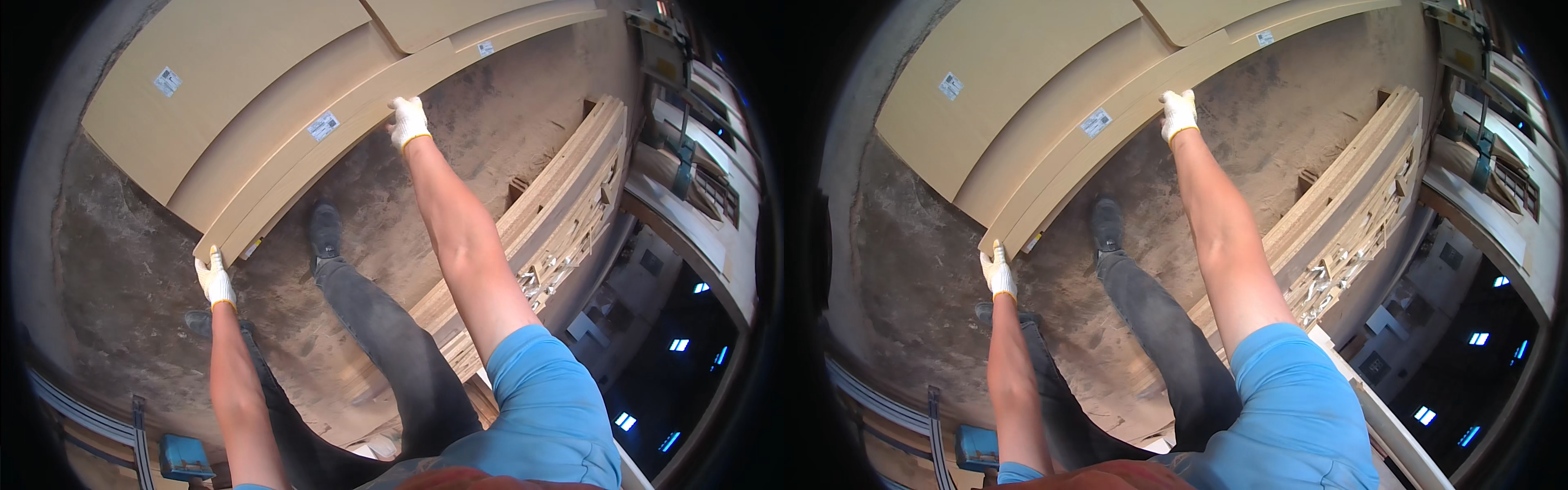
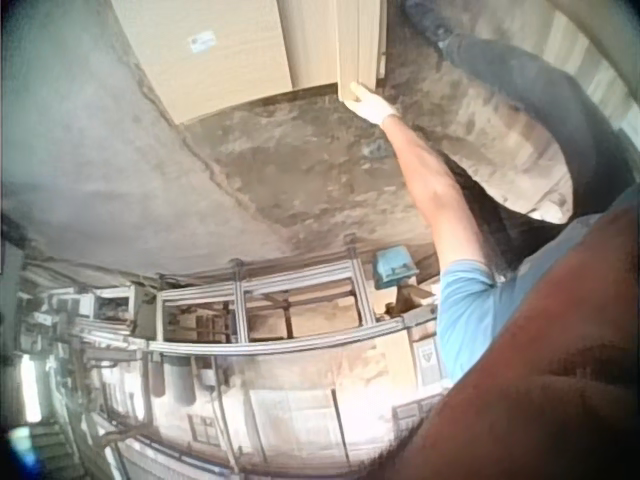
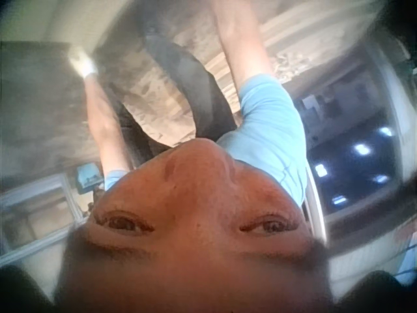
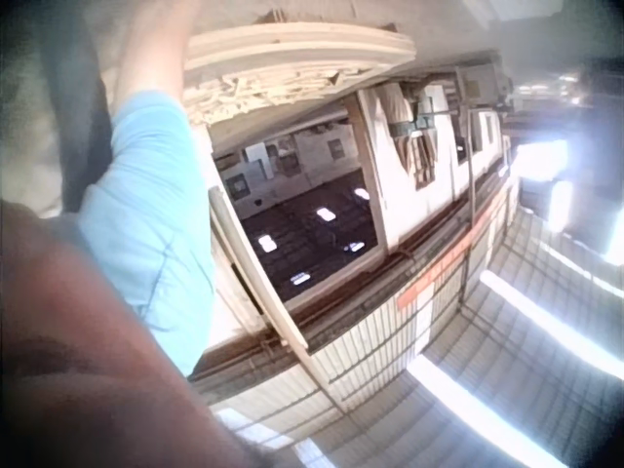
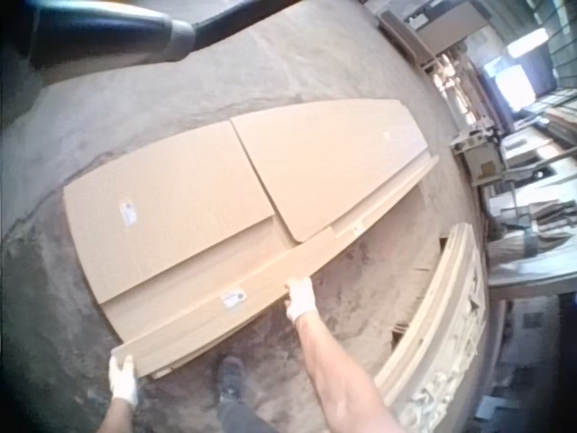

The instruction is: The person repeatedly picks up cut wood panels and thin strips from a workbench, carries them to a floor pile, and places them down. The person also briefly interacts with a control panel and a table saw. The task involves moving and stacking wood pieces in a workshop.

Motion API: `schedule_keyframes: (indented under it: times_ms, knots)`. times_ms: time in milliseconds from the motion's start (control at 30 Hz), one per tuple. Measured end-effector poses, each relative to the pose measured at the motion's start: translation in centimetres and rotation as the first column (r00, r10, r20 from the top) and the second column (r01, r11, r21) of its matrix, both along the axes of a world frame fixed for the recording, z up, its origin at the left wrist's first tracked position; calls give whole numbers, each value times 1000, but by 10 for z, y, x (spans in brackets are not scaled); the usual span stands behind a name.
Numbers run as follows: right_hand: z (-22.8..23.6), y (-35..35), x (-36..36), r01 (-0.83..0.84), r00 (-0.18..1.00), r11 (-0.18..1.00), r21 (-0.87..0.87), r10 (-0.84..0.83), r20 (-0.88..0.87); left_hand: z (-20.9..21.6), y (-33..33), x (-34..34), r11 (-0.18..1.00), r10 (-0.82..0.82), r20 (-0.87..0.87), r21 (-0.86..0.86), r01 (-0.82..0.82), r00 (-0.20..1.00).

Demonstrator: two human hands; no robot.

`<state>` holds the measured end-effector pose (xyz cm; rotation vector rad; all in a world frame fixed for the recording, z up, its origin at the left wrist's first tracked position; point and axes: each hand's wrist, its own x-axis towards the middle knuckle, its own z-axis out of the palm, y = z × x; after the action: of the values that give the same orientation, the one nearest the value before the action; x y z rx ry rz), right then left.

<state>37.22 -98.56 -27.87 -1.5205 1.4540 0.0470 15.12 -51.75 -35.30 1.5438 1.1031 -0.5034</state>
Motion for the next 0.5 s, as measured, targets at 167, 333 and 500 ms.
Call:
schedule_keyframes:
  times_ms: [167, 333, 500]
  knots:
    - [15, -4, -9, -150, 988, 974, 169, 141, 62, 5, -3, 2, 999, 35, -70, -26, -37, 997]
    - [15, -1, -1, -151, 977, 933, 327, 90, 193, 5, 2, 9, 986, 126, -157, -93, -141, 980]
    - [8, 1, 6, -7, 968, 967, 256, -58, 246, -2, -2, 17, 967, -1, -162, -252, -41, 987]
